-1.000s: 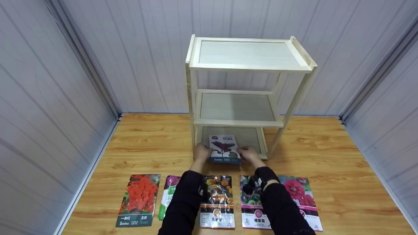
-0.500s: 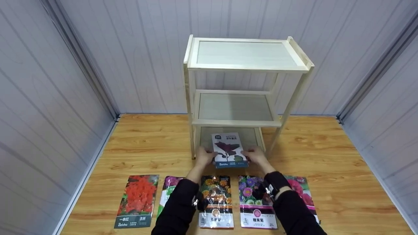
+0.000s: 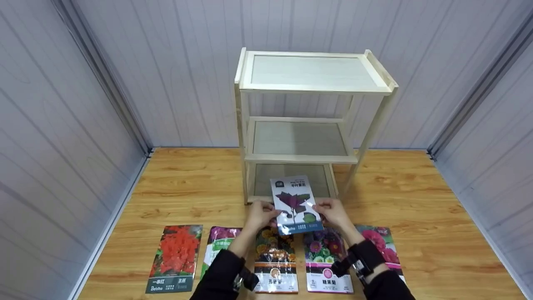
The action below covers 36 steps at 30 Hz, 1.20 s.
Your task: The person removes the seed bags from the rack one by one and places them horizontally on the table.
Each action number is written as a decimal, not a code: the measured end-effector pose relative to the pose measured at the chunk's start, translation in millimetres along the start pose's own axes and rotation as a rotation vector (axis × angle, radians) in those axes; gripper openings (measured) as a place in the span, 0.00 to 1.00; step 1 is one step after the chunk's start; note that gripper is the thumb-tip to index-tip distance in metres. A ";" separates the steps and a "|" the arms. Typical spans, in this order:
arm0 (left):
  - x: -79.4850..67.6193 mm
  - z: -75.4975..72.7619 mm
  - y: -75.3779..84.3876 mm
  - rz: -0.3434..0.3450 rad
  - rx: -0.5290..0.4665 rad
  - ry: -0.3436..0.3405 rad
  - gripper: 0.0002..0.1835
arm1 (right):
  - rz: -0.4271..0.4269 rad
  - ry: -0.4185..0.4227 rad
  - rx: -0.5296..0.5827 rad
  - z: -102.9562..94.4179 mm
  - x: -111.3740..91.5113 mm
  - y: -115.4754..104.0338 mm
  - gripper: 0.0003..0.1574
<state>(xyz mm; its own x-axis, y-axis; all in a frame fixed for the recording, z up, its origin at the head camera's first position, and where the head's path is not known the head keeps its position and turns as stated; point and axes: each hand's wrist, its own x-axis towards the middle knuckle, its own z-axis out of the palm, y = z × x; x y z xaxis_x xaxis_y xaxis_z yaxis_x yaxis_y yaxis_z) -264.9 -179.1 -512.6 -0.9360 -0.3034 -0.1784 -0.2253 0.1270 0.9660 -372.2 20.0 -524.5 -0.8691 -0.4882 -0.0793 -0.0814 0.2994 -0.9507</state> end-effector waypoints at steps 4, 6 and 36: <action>-14.5 0.9 -0.5 0.013 0.017 -0.046 0.06 | -0.014 -0.051 0.035 -4.5 -19.3 -1.1 0.12; -22.5 1.5 -1.3 0.011 0.021 -0.063 0.06 | -0.014 -0.082 0.050 -6.8 -28.6 -1.5 0.13; -72.0 40.0 -20.3 0.280 0.179 -0.178 0.15 | 0.008 -0.071 -0.029 -61.7 -94.8 21.4 0.11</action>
<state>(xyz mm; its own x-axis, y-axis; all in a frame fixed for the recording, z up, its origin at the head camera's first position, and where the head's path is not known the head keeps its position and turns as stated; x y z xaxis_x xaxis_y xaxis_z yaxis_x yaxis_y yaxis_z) -203.8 -122.0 -526.9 -0.9969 -0.0663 0.0431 0.0172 0.3492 0.9369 -321.7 123.3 -518.8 -0.8331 -0.5424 -0.1085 -0.0897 0.3261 -0.9411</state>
